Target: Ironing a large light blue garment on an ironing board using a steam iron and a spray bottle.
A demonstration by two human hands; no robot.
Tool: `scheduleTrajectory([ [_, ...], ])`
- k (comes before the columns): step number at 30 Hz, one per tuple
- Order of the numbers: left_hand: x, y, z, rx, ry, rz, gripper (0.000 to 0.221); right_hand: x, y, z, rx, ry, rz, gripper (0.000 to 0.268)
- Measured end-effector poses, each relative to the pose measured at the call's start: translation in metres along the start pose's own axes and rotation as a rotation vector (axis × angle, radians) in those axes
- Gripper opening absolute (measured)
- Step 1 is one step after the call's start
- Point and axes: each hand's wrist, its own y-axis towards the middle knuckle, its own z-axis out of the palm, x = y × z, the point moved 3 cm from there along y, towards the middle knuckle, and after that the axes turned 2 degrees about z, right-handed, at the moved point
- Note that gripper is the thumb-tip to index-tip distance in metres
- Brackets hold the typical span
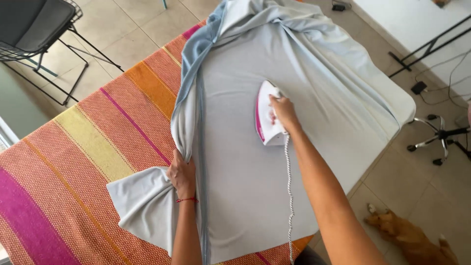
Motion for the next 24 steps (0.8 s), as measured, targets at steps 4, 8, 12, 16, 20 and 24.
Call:
scheduleTrajectory([
  [4, -0.008, -0.004, -0.012, 0.010, -0.020, -0.017, 0.027, -0.011, 0.003, 0.022, 0.063, 0.122, -0.008, 0.045],
  [8, 0.003, -0.006, -0.003, 0.008, 0.067, 0.010, 0.031, 0.026, -0.067, 0.090, 0.198, 0.131, -0.007, 0.052],
  [12, -0.006, -0.003, -0.013, -0.030, 0.030, 0.012, 0.032, 0.059, -0.107, 0.086, 0.317, 0.006, -0.077, 0.047],
  [16, 0.003, -0.002, -0.014, 0.012, 0.081, 0.000, 0.028, 0.002, -0.037, 0.026, 0.096, 0.040, -0.020, 0.051],
  [20, -0.001, -0.006, -0.021, 0.014, 0.053, -0.019, 0.028, -0.027, -0.011, -0.023, -0.013, 0.082, 0.023, 0.047],
  [24, -0.010, 0.001, -0.025, -0.045, 0.076, 0.015, 0.027, 0.001, -0.034, 0.037, 0.149, 0.121, 0.017, 0.048],
])
